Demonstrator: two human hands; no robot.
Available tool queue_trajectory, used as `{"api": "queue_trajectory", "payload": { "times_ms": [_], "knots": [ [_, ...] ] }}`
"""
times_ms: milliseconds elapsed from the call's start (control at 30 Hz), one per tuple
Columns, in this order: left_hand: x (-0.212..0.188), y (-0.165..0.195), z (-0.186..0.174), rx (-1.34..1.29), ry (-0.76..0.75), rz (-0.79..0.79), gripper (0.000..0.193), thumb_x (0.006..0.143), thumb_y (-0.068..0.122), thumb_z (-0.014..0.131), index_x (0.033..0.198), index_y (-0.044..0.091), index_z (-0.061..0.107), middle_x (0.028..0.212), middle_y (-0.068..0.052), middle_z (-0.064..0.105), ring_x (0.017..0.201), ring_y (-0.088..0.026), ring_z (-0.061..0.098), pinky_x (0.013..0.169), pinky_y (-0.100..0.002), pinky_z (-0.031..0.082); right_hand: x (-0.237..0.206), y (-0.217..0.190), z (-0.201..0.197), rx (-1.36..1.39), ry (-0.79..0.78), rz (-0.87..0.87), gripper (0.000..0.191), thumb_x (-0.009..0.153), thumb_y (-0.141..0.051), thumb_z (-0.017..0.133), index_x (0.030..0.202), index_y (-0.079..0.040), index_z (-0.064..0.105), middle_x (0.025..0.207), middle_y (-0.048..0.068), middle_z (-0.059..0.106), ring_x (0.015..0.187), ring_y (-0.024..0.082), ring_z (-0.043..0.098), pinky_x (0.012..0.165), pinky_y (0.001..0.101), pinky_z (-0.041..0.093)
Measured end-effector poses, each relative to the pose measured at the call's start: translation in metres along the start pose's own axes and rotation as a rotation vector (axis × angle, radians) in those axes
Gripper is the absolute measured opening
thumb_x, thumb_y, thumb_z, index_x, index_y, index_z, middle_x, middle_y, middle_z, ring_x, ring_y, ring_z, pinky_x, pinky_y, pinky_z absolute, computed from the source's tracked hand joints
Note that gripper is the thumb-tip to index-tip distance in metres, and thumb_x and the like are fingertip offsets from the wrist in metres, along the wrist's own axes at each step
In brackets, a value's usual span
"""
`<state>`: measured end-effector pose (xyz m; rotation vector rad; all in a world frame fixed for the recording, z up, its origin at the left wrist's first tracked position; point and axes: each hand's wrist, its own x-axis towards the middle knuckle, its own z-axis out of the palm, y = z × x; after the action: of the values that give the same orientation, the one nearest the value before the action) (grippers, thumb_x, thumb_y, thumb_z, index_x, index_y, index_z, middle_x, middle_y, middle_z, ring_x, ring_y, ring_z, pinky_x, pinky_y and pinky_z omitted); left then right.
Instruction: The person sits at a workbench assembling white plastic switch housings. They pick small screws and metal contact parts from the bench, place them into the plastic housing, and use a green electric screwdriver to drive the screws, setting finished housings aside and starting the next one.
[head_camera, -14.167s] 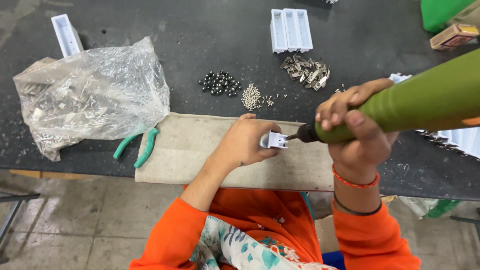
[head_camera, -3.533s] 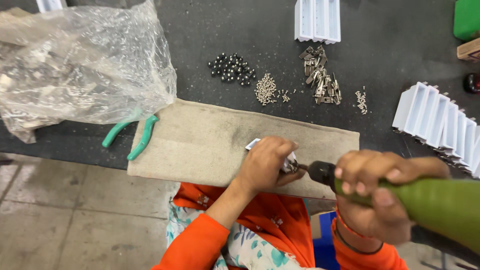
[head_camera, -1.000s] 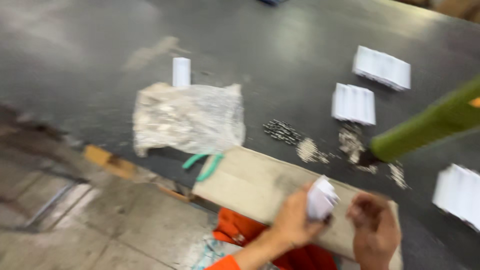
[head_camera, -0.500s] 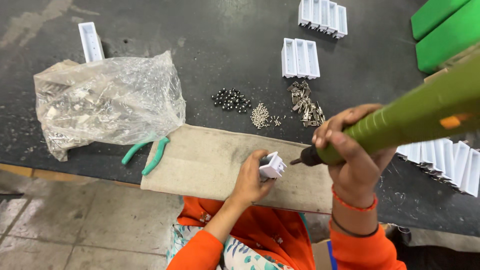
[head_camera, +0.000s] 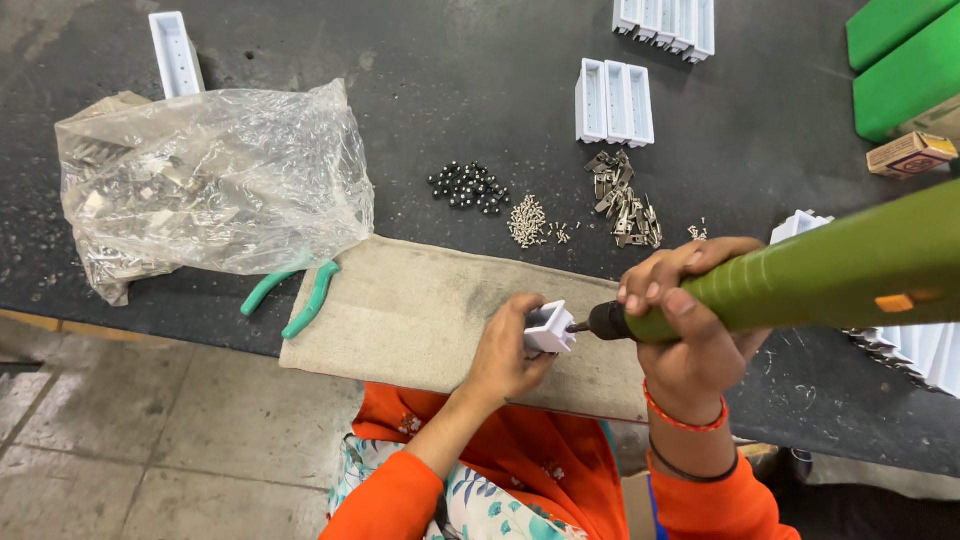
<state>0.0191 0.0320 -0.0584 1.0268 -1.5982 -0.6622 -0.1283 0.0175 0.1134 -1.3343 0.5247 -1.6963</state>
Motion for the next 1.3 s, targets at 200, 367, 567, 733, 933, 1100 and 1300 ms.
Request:
{"api": "queue_trajectory", "payload": {
  "times_ms": [200, 367, 567, 733, 933, 1100, 1300],
  "knots": [
    [-0.002, -0.004, 0.003, 0.006, 0.012, 0.032, 0.073, 0.069, 0.004, 0.085, 0.131, 0.006, 0.046, 0.117, -0.018, 0.063, 0.107, -0.041, 0.064, 0.092, -0.047, 0.052, 0.0, 0.005, 0.0, 0.012, -0.053, -0.009, 0.022, 0.095, 0.003, 0.058, 0.114, -0.002, 0.049, 0.08, 0.013, 0.059, 0.067, 0.021, 0.062, 0.071, 0.0355, 0.057],
    [0.004, 0.006, -0.003, 0.007, 0.005, -0.008, 0.074, 0.069, 0.005, 0.086, 0.131, 0.006, 0.046, 0.117, -0.019, 0.063, 0.107, -0.041, 0.065, 0.092, -0.047, 0.053, 0.0, 0.006, 0.003, 0.006, -0.057, 0.026, 0.021, 0.096, 0.005, 0.058, 0.114, -0.002, 0.048, 0.081, 0.014, 0.058, 0.068, 0.02, 0.061, 0.069, 0.033, 0.055],
    [0.014, 0.04, -0.009, 0.038, 0.166, 0.231, 0.074, 0.07, 0.016, 0.088, 0.13, 0.002, 0.046, 0.112, -0.023, 0.063, 0.101, -0.042, 0.064, 0.089, -0.049, 0.051, 0.004, 0.002, 0.013, 0.016, -0.073, 0.074, 0.023, 0.096, 0.003, 0.062, 0.115, -0.001, 0.049, 0.083, 0.014, 0.059, 0.071, 0.022, 0.062, 0.072, 0.0357, 0.055],
    [0.024, 0.041, -0.005, 0.036, 0.114, 0.109, 0.057, 0.082, 0.016, 0.086, 0.125, 0.005, 0.05, 0.099, -0.018, 0.066, 0.086, -0.036, 0.067, 0.076, -0.044, 0.054, 0.024, -0.004, 0.004, 0.101, -0.148, 0.098, 0.029, 0.101, -0.014, 0.067, 0.12, 0.004, 0.055, 0.094, 0.019, 0.065, 0.085, 0.026, 0.067, 0.081, 0.0396, 0.059],
    [0.016, 0.03, -0.008, -0.108, 0.06, 0.054, 0.052, 0.085, 0.015, 0.087, 0.121, 0.006, 0.05, 0.09, -0.012, 0.063, 0.074, -0.026, 0.065, 0.067, -0.037, 0.053, 0.046, 0.021, -0.05, -0.04, 0.004, 0.198, 0.023, 0.107, -0.014, 0.058, 0.118, 0.007, 0.061, 0.102, 0.018, 0.069, 0.092, 0.028, 0.07, 0.088, 0.0397, 0.06],
    [0.014, 0.029, -0.008, -0.093, 0.068, 0.079, 0.054, 0.084, 0.013, 0.087, 0.122, 0.005, 0.049, 0.093, -0.011, 0.063, 0.075, -0.023, 0.064, 0.065, -0.034, 0.053, 0.057, 0.1, -0.09, -0.326, 0.062, 0.485, 0.016, 0.101, -0.011, 0.064, 0.112, 0.0, 0.068, 0.102, 0.009, 0.073, 0.088, 0.019, 0.071, 0.079, 0.0356, 0.061],
    [0.011, 0.029, -0.011, -0.112, 0.056, 0.044, 0.053, 0.085, 0.014, 0.087, 0.122, 0.006, 0.05, 0.094, -0.011, 0.064, 0.074, -0.021, 0.064, 0.065, -0.033, 0.053, 0.063, 0.132, -0.131, -1.013, 0.084, 0.578, 0.021, 0.092, -0.014, 0.067, 0.109, -0.005, 0.076, 0.096, 0.014, 0.077, 0.083, 0.023, 0.075, 0.077, 0.038, 0.058]
  ]
}}
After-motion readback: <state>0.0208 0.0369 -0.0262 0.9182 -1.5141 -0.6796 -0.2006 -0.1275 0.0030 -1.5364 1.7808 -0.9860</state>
